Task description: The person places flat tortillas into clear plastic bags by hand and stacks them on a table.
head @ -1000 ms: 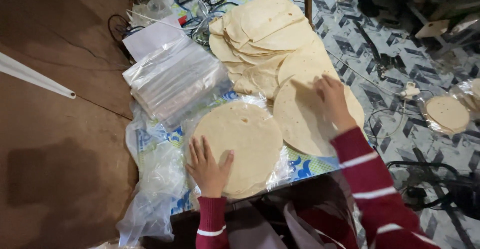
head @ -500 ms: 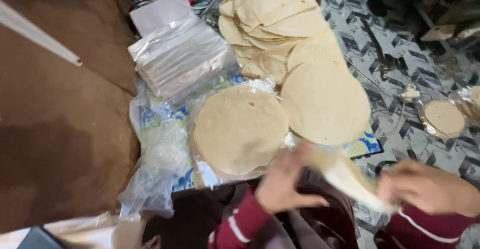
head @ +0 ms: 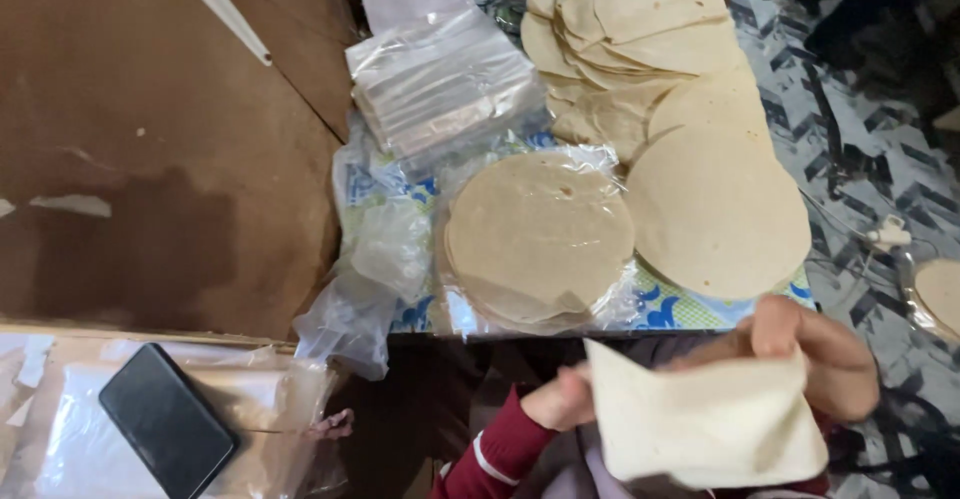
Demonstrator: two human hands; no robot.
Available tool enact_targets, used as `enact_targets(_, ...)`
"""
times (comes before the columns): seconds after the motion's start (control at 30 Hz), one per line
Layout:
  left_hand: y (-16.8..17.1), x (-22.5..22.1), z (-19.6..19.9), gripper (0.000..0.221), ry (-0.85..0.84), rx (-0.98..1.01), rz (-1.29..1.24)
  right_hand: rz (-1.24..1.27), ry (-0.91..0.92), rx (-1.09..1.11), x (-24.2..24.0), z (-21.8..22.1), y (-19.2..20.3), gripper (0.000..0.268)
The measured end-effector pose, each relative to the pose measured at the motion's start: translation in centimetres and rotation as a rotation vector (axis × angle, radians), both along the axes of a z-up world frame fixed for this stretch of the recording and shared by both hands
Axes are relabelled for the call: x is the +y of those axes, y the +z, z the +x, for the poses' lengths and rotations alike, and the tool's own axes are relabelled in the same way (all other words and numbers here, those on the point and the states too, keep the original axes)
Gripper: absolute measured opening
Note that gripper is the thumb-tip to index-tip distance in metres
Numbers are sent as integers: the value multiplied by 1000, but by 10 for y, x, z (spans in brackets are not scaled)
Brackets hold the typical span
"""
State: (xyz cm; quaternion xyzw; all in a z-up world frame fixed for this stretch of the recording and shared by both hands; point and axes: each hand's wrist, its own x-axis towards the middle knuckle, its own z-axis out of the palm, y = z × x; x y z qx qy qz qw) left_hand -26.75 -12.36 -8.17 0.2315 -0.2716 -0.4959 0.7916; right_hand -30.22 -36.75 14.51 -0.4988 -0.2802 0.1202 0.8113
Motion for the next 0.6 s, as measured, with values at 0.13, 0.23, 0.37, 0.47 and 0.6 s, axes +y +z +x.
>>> enact_targets(0.13,27,37,26,97,400,217,-75,422,-14,224,-9,49,-24,11)
enact_targets(0.23,45,63,71,77,720,106,9,-99,-704,123,8,91,-17,45)
enact_targets(0.37,83,87,170,50,954,-26,237,10,-756,359,21,187,-56,55)
enact_targets(0.47,59,94,208,41,1021,82,510,-477,-773,700,10,234,-149,62)
enact_targets(0.6,-31,98,252,41,1083,-232,660,-491,-599,664,3,246,-199,55)
